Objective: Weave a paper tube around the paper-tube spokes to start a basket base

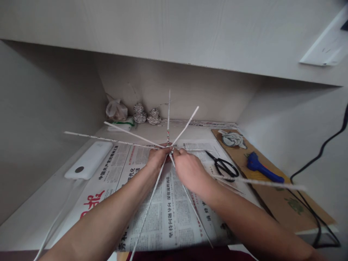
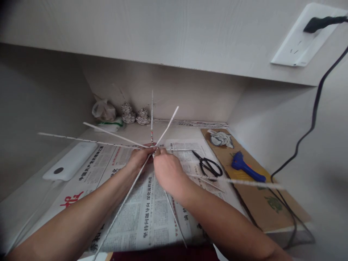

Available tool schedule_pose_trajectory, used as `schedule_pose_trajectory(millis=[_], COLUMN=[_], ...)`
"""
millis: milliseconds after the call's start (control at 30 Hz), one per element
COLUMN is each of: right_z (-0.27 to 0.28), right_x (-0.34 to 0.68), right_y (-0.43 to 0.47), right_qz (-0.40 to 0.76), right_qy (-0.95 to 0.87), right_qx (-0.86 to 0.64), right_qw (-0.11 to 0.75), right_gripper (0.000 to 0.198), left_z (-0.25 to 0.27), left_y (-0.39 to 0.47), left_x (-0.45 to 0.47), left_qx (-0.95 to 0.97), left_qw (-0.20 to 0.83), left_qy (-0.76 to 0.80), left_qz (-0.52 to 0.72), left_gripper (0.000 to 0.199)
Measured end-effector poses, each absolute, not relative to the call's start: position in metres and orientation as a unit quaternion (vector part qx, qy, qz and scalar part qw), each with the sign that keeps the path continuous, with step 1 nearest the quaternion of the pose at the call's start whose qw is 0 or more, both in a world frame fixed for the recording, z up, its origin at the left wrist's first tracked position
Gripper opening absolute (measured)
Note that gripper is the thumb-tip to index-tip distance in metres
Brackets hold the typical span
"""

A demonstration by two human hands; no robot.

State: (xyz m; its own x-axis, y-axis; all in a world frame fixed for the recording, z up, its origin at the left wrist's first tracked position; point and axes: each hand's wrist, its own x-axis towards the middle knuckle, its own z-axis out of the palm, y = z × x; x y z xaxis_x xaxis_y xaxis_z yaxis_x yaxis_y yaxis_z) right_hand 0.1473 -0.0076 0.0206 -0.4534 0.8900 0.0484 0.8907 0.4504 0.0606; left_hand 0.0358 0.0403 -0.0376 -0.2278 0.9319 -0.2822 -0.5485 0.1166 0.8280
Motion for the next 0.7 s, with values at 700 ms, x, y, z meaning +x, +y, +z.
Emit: schedule_pose_trajectory(millis=[700], right_z=[-0.013], right_x=[0.154], right_y=[-0.014], right_qz=[0.044], right_qy=[-0.868], right_qx=[-0.477], right_qw=[0.132], right_gripper=[0.049], left_z=[-0.044], left_y=[0.042], left_x=[0.037], left_qx=[0.192], left_qw=[0.626], left_qy=[0.390], left_qz=[0.647], left_gripper=[0.028])
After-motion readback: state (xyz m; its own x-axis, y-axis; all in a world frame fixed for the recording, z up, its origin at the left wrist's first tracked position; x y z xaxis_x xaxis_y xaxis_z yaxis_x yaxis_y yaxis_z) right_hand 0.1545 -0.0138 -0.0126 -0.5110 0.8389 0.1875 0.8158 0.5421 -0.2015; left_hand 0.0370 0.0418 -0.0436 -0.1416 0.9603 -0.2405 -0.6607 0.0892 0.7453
